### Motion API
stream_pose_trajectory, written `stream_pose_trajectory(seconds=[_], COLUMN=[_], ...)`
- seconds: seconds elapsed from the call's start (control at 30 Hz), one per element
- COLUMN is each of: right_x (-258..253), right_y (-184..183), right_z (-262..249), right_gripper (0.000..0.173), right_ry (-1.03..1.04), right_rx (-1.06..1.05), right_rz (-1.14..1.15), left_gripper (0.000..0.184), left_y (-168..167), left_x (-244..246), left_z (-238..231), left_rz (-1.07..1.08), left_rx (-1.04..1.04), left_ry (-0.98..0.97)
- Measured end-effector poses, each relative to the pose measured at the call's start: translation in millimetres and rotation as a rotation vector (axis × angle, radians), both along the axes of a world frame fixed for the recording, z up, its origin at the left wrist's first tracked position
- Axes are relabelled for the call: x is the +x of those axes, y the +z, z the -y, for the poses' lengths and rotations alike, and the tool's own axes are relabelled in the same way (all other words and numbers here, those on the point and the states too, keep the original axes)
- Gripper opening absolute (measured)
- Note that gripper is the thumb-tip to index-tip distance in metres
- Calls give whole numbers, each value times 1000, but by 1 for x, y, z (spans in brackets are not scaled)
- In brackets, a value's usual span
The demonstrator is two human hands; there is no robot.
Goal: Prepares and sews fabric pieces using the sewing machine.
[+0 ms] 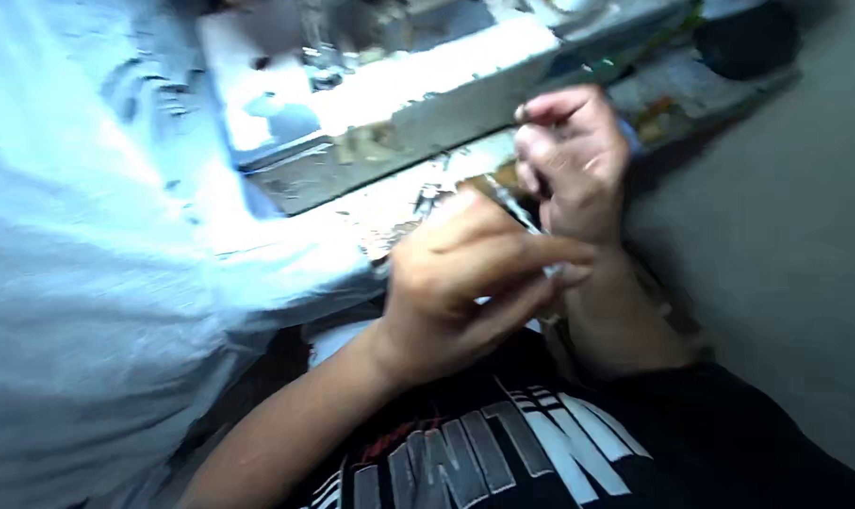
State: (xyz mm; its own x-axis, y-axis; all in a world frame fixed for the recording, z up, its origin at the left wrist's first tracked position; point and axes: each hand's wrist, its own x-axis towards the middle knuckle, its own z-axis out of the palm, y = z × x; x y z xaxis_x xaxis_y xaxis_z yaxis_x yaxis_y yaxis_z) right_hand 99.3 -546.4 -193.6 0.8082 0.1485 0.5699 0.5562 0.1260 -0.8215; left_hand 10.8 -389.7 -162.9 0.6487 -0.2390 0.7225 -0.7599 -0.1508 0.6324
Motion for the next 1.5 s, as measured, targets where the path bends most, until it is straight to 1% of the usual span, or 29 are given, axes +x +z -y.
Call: stream_pose_trajectory(seconds=[0.03,0.07,0.1,0.13,0.2,0.3,0.37,0.43,0.53,0.6,0.63,0.67,0.7,0.73,0.8,0.83,0.87,0.9,0.93,0.97,1.03,1.1,1.17,1.2,1.3,1.37,1.4,1.43,1.5], right_x=[1,0,-4,-8,-16,-14,-3,9,25,37,40,40,37,30,11,2,-6,-10,-11,-11,-12,-12,-16,-19,-24,-23,-24,-25,-28], right_y=[5,10,15,19,19,0,-11,-20,-33,-43,-47,-50,-49,-47,-38,-34,-30,-28,-28,-28,-25,-27,-32,-34,-38,-37,-36,-33,-28], right_z=[23,45,63,78,95,93,77,53,23,13,11,10,10,8,0,-6,-13,-18,-21,-22,-17,-8,-7,-9,-21,-26,-28,-31,-34], right_gripper=[16,15,15,16,17,23,29,30,28,29,31,32,32,31,26,27,32,40,43,35,11,9,20,22,5,7,6,9,12], right_ry=[-97,-183,-253,-302,-351,-344,-330,-315,-311,-298,-292,-286,-297,-317,-293,-209,-72,101,268,365,388,388,422,420,337,375,413,446,516], right_rx=[-3,-17,-24,-44,-88,-193,-314,-439,-650,-791,-871,-913,-908,-856,-646,-528,-432,-348,-272,-206,-134,-94,-69,-69,-65,41,122,191,274], right_rz=[17,43,71,99,134,175,217,278,312,286,273,278,309,350,380,344,274,180,74,-26,-145,-185,-228,-248,-283,-386,-461,-531,-616], left_gripper=[12,23,34,37,34,24,20,18,19,22,26,29,29,23,17,17,16,16,15,14,14,13,11,10,7,13,17,18,10], left_y=[-24,-48,-66,-77,-73,-46,-31,-22,-22,-28,-33,-37,-43,-49,-56,-54,-46,-35,-22,-10,4,4,0,-1,0,1,2,2,-3], left_x=[2,4,5,5,5,-1,-12,-22,-27,-20,-16,-12,-8,-6,-4,-2,2,7,12,17,29,37,41,41,39,34,28,17,-3], left_z=[19,32,39,38,15,-42,-75,-96,-112,-116,-117,-119,-121,-124,-126,-121,-111,-96,-78,-63,-51,-58,-64,-65,-66,-70,-70,-68,-59], left_rz=[-64,-142,-213,-256,-312,-327,-313,-287,-238,-228,-260,-304,-324,-315,-245,-215,-191,-158,-114,-70,0,4,-10,-20,-10,8,-23,-107,-377], left_rx=[140,325,455,505,512,452,372,358,512,676,774,851,884,867,719,599,467,356,275,232,209,207,199,196,215,215,181,111,-115], left_ry=[-89,-171,-231,-251,-206,21,234,461,695,778,814,845,868,874,821,749,650,536,430,356,315,344,363,376,474,531,518,469,303])
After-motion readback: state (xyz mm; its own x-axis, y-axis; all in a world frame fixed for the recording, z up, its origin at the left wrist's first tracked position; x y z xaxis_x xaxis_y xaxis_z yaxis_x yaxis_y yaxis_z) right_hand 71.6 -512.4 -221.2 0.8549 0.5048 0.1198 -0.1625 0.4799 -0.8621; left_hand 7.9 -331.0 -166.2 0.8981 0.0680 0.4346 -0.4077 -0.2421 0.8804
